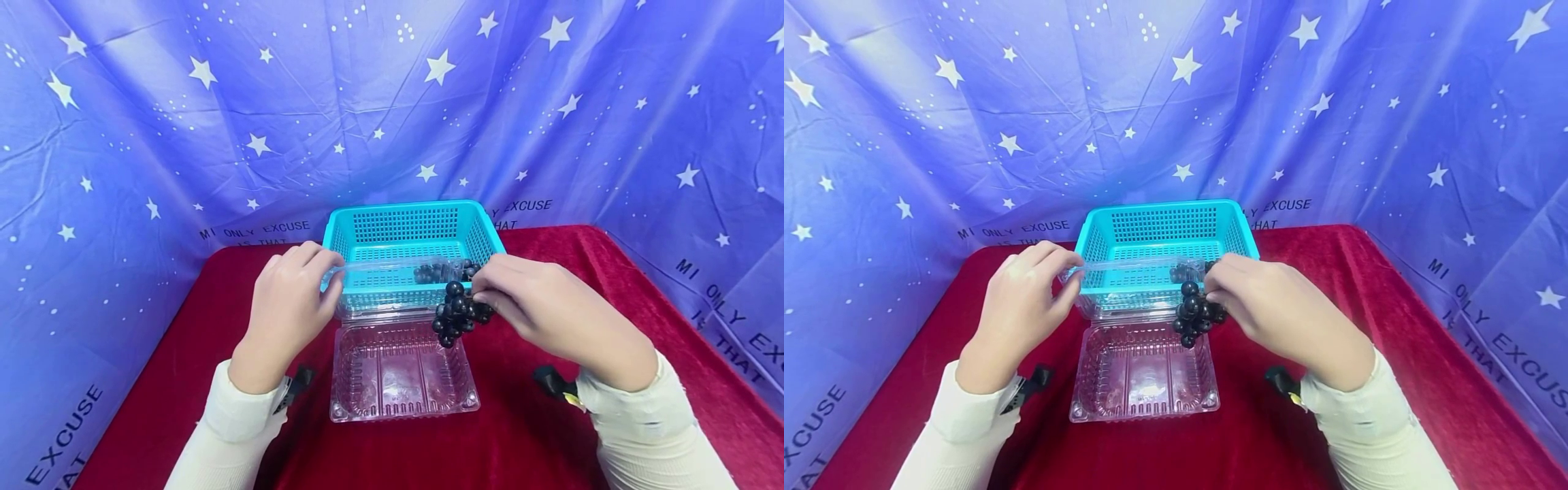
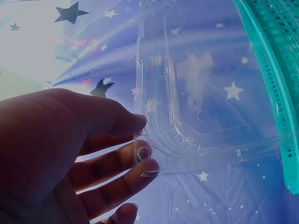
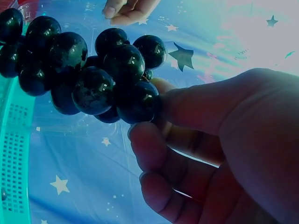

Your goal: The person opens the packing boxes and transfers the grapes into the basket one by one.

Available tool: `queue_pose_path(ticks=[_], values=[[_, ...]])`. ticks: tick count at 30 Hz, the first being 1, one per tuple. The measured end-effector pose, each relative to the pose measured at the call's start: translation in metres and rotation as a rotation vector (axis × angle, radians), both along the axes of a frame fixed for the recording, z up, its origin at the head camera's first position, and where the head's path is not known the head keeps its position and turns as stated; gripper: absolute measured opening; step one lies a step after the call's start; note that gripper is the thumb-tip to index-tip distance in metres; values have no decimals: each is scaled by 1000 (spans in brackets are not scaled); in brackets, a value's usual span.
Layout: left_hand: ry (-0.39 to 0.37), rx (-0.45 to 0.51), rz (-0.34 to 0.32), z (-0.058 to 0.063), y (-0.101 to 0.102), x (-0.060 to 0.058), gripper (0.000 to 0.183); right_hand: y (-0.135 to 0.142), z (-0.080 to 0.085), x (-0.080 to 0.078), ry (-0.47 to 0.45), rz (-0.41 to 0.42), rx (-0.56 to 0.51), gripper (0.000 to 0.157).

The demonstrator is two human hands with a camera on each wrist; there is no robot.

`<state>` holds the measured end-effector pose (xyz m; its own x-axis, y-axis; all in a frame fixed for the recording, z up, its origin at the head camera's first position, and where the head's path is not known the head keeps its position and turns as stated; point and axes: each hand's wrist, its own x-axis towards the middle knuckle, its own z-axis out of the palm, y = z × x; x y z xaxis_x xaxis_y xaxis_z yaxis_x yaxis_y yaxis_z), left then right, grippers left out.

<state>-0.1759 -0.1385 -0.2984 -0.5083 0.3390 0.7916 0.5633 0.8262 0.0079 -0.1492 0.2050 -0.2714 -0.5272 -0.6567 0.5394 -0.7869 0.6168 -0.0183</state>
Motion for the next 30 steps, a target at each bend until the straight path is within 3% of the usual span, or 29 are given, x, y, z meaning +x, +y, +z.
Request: queue_pose_path(ticks=[8, 14, 17, 30], values=[[-3, 2, 4, 0, 0, 0, 10, 3, 4, 1, 28, 3, -13, 23], [-2, 0, 5, 0, 0, 0, 12, 8, 8, 1, 25, -3, -25, 7], [-7, -1, 9, 0, 0, 0, 12, 10, 9, 2, 25, -11, -35, 6], [-7, -9, 11, -2, 0, -1, 10, 20, 15, 2, 60, -21, -66, 27]])
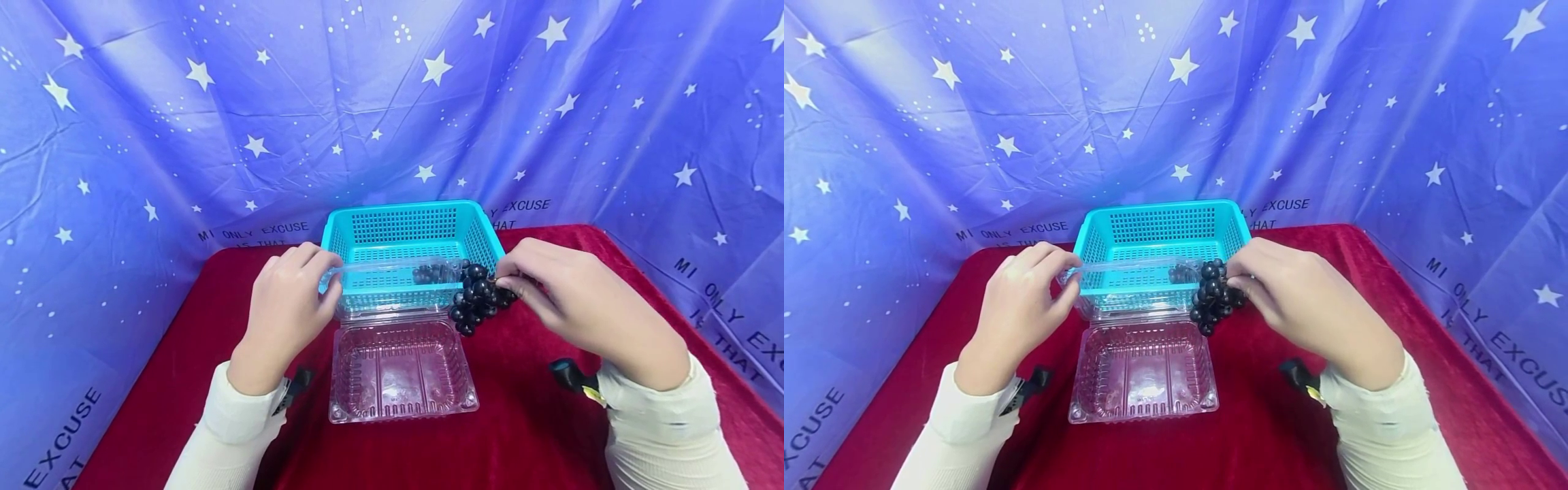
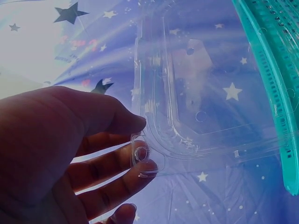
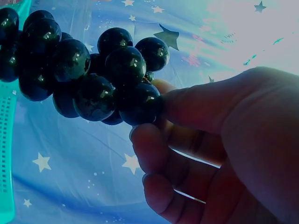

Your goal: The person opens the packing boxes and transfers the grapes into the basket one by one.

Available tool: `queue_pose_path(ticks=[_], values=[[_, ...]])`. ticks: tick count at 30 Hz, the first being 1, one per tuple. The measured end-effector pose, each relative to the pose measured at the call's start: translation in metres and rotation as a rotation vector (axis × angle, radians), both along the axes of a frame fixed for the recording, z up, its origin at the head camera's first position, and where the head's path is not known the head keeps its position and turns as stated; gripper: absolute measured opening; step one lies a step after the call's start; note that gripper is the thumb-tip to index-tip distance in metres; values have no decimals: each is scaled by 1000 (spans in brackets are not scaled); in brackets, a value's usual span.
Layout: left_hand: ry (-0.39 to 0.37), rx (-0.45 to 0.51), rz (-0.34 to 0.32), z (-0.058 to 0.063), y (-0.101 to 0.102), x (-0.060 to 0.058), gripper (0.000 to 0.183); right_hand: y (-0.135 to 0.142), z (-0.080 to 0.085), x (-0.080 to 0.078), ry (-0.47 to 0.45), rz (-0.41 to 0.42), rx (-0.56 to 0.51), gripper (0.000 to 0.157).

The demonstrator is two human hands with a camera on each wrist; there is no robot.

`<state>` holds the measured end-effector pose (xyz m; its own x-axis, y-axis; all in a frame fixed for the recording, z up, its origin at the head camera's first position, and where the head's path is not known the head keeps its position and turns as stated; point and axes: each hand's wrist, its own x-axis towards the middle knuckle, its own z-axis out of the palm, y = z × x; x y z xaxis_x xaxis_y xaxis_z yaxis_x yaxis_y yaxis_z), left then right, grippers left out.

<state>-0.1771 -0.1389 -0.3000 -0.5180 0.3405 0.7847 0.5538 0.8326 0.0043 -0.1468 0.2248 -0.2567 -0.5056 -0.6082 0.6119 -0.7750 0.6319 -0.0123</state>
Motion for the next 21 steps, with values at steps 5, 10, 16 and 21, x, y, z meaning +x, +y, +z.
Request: queue_pose_path(ticks=[5, 10, 16, 21], values=[[-3, 8, -4, 1, 1, 1, 9, 4, 2, 0, 8, -6, -7, 27], [-5, 5, -3, 1, 1, 1, 9, 8, 5, 1, 26, -1, -26, 15], [-6, 1, -1, 2, 1, 1, 9, 13, 6, 0, 42, -22, -39, 21], [-2, 5, -6, 1, 1, 1, 8, 16, 6, -3, 48, -39, -42, 25]])
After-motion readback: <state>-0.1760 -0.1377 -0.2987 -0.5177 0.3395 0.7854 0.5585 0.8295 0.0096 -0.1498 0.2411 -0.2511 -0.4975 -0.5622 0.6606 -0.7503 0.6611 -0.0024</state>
